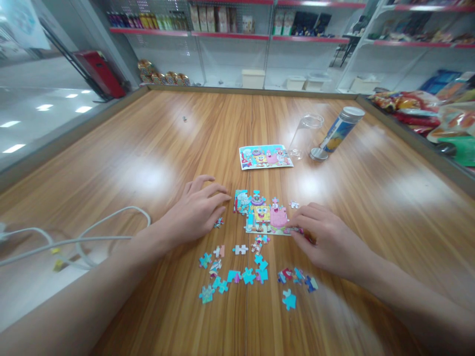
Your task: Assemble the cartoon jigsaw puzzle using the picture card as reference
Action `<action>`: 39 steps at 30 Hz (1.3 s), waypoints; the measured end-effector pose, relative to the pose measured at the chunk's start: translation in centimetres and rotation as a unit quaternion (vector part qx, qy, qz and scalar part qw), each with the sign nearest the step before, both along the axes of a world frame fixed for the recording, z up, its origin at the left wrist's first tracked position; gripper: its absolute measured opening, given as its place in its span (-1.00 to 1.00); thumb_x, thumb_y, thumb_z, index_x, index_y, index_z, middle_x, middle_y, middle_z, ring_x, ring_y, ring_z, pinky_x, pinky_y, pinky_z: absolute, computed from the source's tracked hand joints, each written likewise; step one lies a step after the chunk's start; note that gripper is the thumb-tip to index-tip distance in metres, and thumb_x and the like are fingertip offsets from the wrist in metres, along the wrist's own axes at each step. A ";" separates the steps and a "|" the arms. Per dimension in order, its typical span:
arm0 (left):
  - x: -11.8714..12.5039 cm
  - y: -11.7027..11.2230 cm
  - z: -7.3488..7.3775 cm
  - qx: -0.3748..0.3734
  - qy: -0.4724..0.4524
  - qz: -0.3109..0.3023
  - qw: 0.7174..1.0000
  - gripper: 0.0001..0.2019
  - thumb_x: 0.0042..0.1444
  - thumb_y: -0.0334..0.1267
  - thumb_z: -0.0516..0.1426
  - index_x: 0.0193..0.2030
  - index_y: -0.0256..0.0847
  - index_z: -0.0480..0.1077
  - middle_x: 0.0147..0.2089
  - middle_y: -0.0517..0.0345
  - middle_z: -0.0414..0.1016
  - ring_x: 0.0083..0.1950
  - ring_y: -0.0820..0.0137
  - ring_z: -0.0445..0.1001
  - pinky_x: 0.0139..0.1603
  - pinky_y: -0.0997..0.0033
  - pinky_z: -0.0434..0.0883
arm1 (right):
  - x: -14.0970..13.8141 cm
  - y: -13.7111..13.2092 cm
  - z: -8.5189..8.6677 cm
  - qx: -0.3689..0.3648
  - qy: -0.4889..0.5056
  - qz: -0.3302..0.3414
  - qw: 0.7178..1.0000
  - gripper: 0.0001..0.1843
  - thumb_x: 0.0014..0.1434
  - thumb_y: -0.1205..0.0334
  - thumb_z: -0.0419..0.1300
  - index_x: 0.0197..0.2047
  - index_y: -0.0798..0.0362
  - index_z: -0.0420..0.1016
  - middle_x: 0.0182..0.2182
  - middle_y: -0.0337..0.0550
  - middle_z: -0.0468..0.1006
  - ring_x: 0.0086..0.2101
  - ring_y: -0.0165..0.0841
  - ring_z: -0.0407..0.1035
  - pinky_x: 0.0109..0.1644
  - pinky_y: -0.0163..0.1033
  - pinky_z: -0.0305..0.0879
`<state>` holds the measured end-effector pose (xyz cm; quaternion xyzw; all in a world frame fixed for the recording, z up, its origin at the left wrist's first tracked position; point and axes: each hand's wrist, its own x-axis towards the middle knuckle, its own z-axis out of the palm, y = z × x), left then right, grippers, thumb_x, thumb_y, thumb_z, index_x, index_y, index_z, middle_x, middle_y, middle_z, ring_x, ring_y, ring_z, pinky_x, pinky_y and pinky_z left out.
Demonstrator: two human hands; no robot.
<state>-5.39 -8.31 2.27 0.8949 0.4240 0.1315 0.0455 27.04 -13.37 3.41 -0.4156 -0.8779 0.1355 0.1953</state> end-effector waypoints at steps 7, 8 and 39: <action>-0.6 0.4 0.4 0.029 0.010 0.030 0.999 -0.82 0.26 -0.34 0.05 -0.22 -0.18 0.50 -0.18 0.00 0.52 -0.02 0.17 0.33 0.06 0.05 0.33 | 0.0 0.1 0.1 0.022 0.006 -0.013 1.000 -0.83 0.28 0.38 0.12 -0.32 0.05 0.50 -0.41 -0.14 0.48 -0.32 -0.28 0.33 -0.22 -0.16 0.21; -0.7 0.4 0.6 0.022 0.014 0.029 0.999 -0.84 0.25 -0.35 0.06 -0.23 -0.19 0.48 -0.21 0.02 0.52 -0.07 0.19 0.34 0.01 0.08 0.34 | 0.0 0.1 0.2 0.025 0.009 -0.018 0.999 -0.83 0.28 0.38 0.12 -0.32 0.05 0.50 -0.42 -0.14 0.49 -0.33 -0.28 0.34 -0.23 -0.16 0.21; -0.8 -0.9 1.5 -0.156 0.038 -0.130 0.979 -0.88 0.22 -0.31 0.09 -0.36 -0.18 0.34 -0.37 0.19 0.42 -0.32 0.38 0.35 -0.12 0.25 0.19 | 1.7 -0.5 3.1 -0.137 -0.210 -0.018 0.968 -0.78 0.18 0.23 0.20 -0.48 0.09 0.48 -0.60 -0.20 0.43 -0.58 -0.48 0.15 -0.44 -0.24 -0.15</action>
